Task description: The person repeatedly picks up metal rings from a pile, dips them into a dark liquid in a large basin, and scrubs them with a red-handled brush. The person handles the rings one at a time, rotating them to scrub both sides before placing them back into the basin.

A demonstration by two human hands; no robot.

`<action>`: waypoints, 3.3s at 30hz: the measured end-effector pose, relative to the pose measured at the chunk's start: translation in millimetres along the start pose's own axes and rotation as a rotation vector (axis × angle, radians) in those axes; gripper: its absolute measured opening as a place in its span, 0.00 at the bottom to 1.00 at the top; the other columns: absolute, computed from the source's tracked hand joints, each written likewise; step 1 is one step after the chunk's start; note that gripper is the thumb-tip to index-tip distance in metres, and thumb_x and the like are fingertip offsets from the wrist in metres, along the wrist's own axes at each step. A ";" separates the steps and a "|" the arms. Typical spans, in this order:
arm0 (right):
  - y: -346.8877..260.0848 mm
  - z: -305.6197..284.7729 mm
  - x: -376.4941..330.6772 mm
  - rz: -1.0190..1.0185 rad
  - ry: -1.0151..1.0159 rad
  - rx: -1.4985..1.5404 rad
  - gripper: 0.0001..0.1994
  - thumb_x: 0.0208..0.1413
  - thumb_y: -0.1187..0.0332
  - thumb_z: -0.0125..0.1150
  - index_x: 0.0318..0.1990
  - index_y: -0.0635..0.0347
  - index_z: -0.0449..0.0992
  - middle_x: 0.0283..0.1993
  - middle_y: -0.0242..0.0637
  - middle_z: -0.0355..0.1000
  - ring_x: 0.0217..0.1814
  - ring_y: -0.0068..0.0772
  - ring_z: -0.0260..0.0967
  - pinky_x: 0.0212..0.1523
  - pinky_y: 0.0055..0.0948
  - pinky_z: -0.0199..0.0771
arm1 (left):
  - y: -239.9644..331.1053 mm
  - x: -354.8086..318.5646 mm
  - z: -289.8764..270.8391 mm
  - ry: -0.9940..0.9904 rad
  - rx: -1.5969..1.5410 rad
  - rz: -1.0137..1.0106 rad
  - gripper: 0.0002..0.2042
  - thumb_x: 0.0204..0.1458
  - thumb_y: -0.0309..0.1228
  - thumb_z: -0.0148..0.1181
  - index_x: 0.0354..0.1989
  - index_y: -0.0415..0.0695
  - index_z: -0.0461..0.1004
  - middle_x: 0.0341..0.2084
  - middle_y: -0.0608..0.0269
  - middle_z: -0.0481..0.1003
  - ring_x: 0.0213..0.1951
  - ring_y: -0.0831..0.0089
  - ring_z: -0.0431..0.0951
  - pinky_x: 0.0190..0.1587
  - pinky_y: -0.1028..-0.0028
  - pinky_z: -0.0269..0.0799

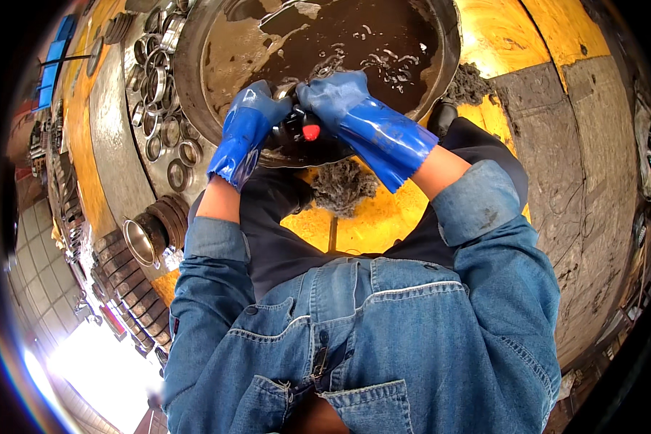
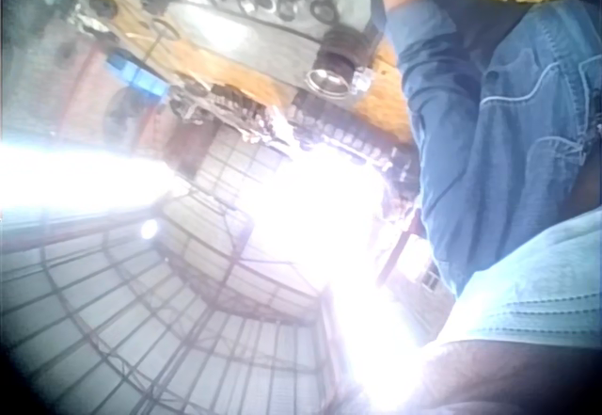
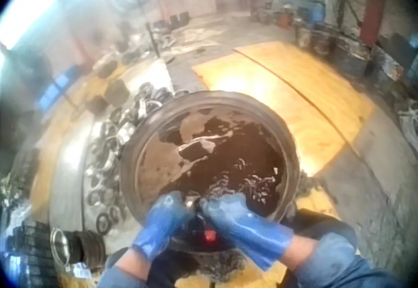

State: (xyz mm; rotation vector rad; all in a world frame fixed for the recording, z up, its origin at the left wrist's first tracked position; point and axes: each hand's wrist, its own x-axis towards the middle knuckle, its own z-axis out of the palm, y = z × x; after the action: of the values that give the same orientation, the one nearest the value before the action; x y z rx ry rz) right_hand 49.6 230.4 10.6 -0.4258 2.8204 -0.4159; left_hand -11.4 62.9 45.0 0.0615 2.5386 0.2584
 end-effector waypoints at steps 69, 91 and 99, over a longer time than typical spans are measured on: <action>38.0 -6.2 15.5 0.478 0.303 0.835 0.20 0.63 0.47 0.64 0.48 0.55 0.85 0.42 0.43 0.84 0.46 0.43 0.83 0.51 0.36 0.81 | -52.2 37.4 29.2 -0.105 -1.313 0.217 0.34 0.58 0.43 0.71 0.67 0.33 0.67 0.58 0.48 0.76 0.54 0.61 0.80 0.56 0.63 0.77; 7.8 -21.6 -18.5 0.141 0.078 1.172 0.20 0.63 0.51 0.65 0.48 0.59 0.85 0.41 0.42 0.83 0.42 0.32 0.77 0.48 0.33 0.75 | -88.0 44.2 100.7 -0.085 -0.730 0.333 0.19 0.51 0.18 0.67 0.53 0.38 0.80 0.41 0.57 0.84 0.40 0.64 0.84 0.41 0.65 0.81; 39.3 41.3 27.7 0.419 0.313 0.930 0.17 0.60 0.52 0.63 0.43 0.56 0.82 0.37 0.50 0.81 0.39 0.51 0.80 0.41 0.44 0.80 | -68.1 39.3 78.7 -0.224 -0.914 0.029 0.21 0.48 0.16 0.69 0.53 0.35 0.80 0.41 0.54 0.84 0.39 0.63 0.84 0.41 0.64 0.82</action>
State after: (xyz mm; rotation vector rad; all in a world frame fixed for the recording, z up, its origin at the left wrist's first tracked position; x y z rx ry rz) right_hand 26.4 247.5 -45.8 0.4426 2.4835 -1.6625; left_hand 0.6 13.6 -54.0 -0.2143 1.9853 1.3002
